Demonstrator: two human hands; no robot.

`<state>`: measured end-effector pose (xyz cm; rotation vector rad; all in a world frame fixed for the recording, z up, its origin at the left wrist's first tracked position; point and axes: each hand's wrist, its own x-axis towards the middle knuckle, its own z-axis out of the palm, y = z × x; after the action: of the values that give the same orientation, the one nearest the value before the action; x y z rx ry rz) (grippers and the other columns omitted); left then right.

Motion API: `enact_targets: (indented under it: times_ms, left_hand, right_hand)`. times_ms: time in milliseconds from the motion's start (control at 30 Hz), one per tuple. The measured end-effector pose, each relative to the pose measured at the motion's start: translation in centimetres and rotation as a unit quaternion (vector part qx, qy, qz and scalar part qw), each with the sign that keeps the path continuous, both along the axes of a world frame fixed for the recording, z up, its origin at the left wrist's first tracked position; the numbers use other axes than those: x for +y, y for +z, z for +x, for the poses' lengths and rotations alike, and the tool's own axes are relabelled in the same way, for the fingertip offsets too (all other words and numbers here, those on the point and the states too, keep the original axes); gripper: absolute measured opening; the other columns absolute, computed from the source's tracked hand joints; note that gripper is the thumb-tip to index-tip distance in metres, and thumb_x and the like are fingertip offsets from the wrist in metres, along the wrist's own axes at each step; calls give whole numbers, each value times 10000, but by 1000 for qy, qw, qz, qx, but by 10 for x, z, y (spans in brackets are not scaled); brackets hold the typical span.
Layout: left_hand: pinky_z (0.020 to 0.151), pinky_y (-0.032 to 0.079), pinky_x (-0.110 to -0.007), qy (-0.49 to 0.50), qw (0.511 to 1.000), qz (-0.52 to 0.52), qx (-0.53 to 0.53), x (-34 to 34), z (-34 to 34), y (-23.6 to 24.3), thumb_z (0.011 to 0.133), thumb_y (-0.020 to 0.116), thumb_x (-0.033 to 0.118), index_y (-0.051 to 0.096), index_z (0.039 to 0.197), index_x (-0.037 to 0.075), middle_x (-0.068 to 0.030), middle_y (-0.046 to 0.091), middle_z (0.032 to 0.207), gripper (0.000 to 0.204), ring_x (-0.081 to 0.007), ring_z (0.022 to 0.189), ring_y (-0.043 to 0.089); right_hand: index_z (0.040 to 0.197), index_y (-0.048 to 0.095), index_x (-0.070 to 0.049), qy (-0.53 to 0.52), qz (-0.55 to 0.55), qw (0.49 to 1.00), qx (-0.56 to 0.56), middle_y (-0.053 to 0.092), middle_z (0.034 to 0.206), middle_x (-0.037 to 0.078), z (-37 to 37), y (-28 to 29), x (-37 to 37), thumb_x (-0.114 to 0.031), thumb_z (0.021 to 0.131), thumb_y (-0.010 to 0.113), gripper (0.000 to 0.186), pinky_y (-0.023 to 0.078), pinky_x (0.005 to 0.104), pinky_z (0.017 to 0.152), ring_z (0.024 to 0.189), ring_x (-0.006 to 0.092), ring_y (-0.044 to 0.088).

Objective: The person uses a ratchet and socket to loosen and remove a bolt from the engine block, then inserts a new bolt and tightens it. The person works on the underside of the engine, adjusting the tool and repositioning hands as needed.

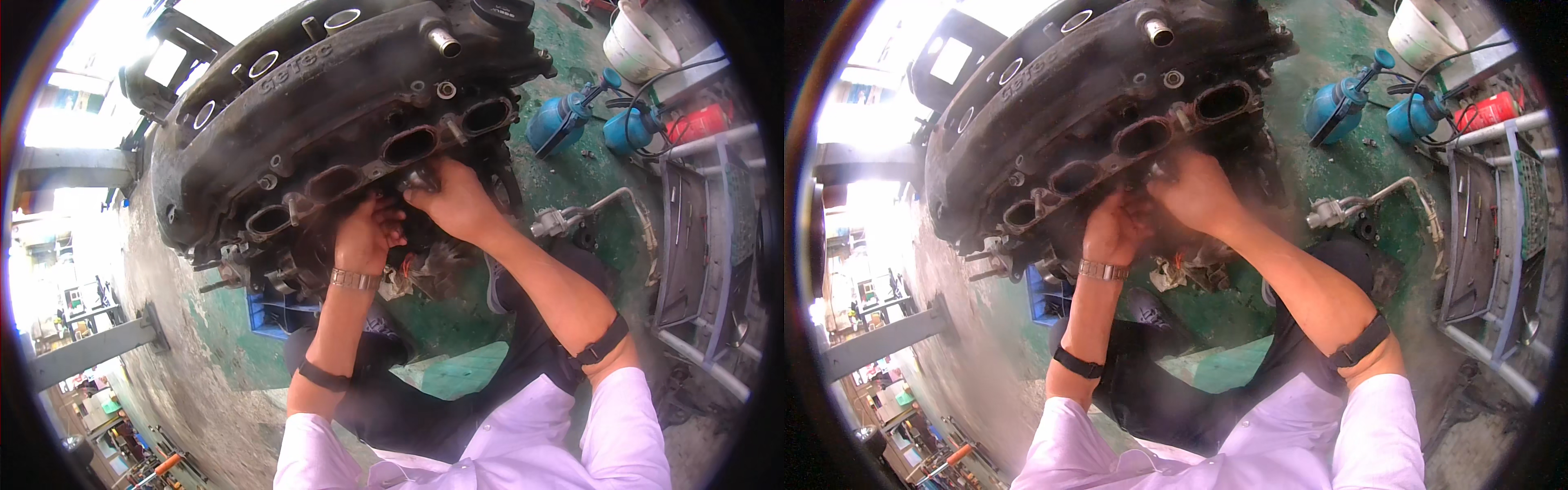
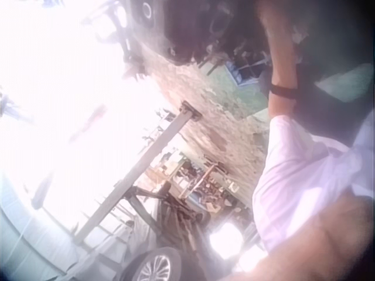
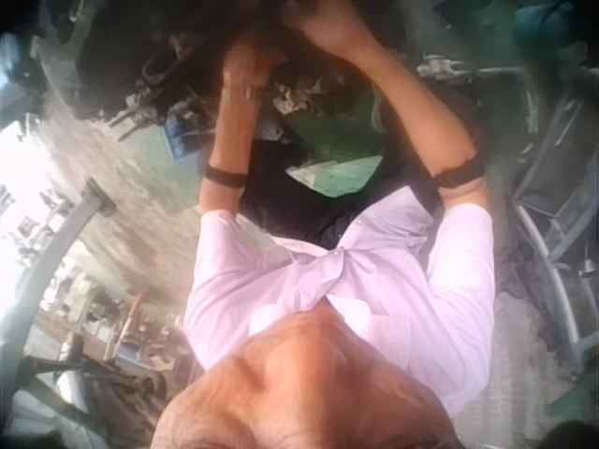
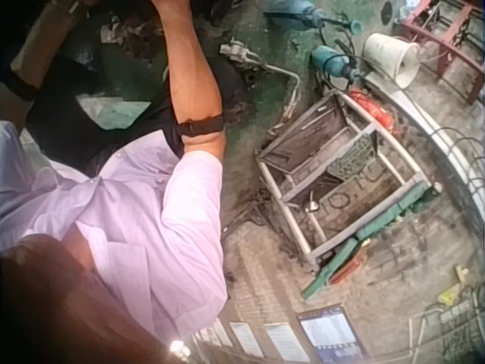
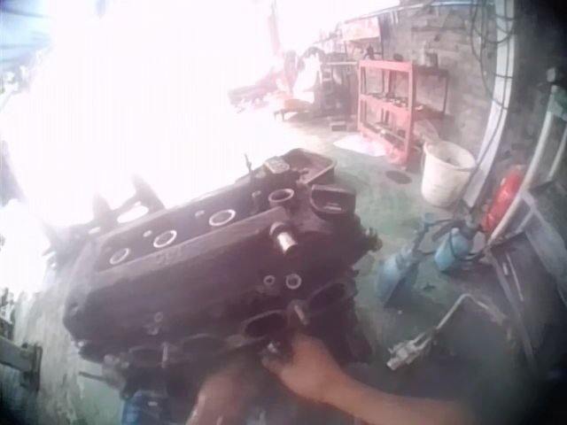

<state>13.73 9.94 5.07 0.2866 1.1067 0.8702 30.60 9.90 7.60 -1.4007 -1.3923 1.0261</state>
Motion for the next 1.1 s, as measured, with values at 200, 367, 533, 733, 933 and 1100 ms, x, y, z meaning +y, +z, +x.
enact_targets:
  times_ms: [200, 367, 533, 733, 933, 1100]
  left_hand:
    - [510, 462, -327, -15, 999, 24, -43, 1, 1, 4, 938, 475, 226, 559, 986, -26, -125, 622, 737, 269, -184, 493, 509]
    - [463, 454, -304, -3, 999, 41, 9, 1, -1, -5, 925, 523, 210, 574, 929, -1, -100, 610, 695, 218, -159, 469, 507]
    - [452, 455, -296, 5, 997, 57, 45, 1, 1, -7, 918, 545, 222, 565, 909, 21, -86, 598, 677, 202, -152, 466, 509]
    - [486, 473, -322, 11, 1000, 6, -23, 1, 0, 0, 928, 512, 275, 541, 989, -7, -131, 619, 761, 290, -175, 526, 529]
    - [492, 478, -326, 5, 999, 15, -34, 1, -1, -1, 930, 498, 257, 545, 993, -26, -145, 627, 773, 293, -184, 534, 537]
    - [465, 474, -304, 11, 998, 56, 10, 1, -3, -9, 908, 548, 190, 577, 910, -5, -111, 616, 696, 197, -169, 492, 533]
  right_hand:
    - [1067, 564, 6, 6, -3, 1000, -3, 611, 1005, 234, 1, -1, 0, -168, 706, 647, 409, 477, 411, 794, 958, 402, 578]
    - [1074, 559, 6, 8, 3, 1000, -7, 608, 1011, 238, 1, -2, 0, -171, 703, 646, 420, 476, 419, 796, 967, 409, 570]
    - [1068, 557, 11, 7, 3, 1000, -14, 606, 1012, 241, 1, -3, 1, -176, 704, 644, 419, 476, 421, 795, 965, 411, 569]
    - [1058, 559, 20, 7, -1, 1000, -1, 601, 1013, 250, 2, 0, 0, -166, 700, 649, 413, 476, 420, 790, 966, 417, 566]
    - [1055, 564, 21, 14, -8, 1000, -4, 604, 1013, 250, 1, 0, 0, -165, 702, 652, 408, 477, 415, 797, 972, 413, 570]
    - [1048, 572, 17, 8, -9, 1000, -5, 608, 1014, 243, 0, -2, -1, -162, 703, 654, 398, 477, 410, 802, 975, 407, 574]
